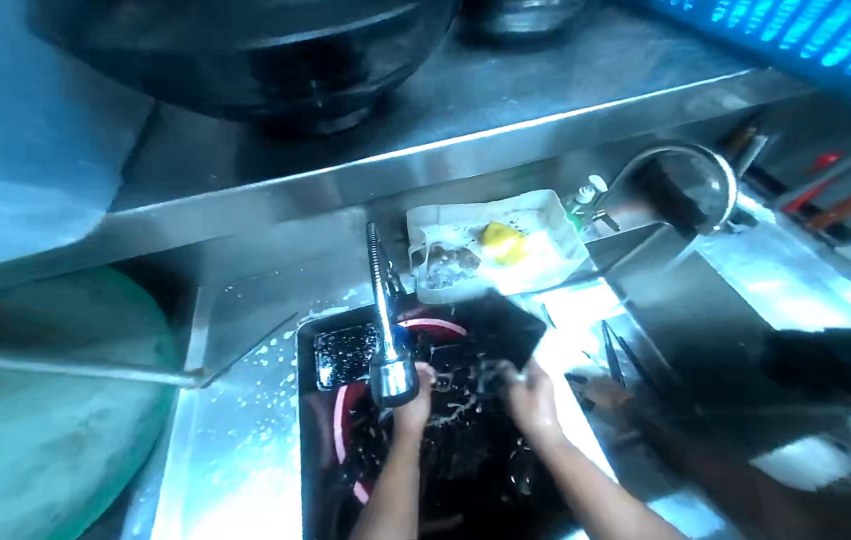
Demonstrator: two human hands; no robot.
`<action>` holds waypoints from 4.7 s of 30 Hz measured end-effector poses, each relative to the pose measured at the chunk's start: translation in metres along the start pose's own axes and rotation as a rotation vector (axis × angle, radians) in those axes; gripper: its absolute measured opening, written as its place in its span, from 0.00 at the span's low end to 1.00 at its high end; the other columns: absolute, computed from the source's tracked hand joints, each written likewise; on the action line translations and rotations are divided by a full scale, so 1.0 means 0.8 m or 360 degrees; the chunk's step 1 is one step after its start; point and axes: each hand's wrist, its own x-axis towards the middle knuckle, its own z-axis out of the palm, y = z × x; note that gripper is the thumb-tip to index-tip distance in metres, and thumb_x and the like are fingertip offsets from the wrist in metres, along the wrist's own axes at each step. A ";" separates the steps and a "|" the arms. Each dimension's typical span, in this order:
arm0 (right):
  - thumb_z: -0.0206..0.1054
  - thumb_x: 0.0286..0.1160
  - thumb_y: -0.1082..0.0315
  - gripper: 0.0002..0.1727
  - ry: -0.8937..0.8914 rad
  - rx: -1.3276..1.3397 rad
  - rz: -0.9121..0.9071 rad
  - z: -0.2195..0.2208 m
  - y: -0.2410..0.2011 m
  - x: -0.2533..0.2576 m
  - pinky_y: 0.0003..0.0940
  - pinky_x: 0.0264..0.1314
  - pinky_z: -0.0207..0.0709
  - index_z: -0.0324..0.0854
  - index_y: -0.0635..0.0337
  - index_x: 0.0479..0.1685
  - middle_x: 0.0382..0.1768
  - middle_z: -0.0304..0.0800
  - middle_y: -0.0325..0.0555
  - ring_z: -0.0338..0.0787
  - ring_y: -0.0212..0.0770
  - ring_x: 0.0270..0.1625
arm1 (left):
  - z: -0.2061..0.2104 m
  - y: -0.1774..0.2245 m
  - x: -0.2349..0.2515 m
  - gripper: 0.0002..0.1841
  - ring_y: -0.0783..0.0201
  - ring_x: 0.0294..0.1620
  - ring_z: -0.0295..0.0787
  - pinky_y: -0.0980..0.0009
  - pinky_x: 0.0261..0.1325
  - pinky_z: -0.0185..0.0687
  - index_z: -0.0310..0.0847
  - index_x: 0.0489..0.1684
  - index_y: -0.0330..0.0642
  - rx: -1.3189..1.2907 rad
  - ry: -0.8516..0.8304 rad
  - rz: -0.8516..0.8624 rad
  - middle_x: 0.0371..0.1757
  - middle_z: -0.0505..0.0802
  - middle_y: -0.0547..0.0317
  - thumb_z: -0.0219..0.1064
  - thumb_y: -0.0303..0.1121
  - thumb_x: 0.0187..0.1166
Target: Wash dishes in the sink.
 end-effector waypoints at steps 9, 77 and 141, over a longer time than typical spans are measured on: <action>0.43 0.95 0.63 0.19 -0.0287 0.0497 0.1196 -0.100 0.126 0.172 0.32 0.49 0.82 0.73 0.62 0.69 0.52 0.84 0.49 0.85 0.36 0.47 | 0.077 -0.029 0.036 0.43 0.52 0.95 0.48 0.40 0.92 0.44 0.65 0.90 0.61 0.1475 -0.0860 0.0067 0.94 0.62 0.62 0.68 0.64 0.71; 0.46 0.92 0.58 0.27 -0.1103 -0.0052 -0.0621 0.106 -0.121 -0.099 0.52 0.98 0.40 0.73 0.58 0.82 0.91 0.63 0.50 0.51 0.52 0.96 | -0.105 0.142 -0.118 0.30 0.54 0.69 0.85 0.55 0.70 0.84 0.58 0.83 0.29 -0.0925 -0.0148 -0.0158 0.69 0.84 0.38 0.35 0.47 0.97; 0.44 0.90 0.57 0.29 -0.0918 -0.0229 -0.0731 0.120 -0.059 -0.113 0.64 0.96 0.29 0.68 0.43 0.89 0.93 0.58 0.33 0.40 0.48 0.98 | -0.119 0.147 -0.125 0.23 0.54 0.50 0.92 0.52 0.52 0.92 0.61 0.83 0.41 -0.1148 0.0417 -0.0201 0.58 0.89 0.43 0.49 0.40 0.94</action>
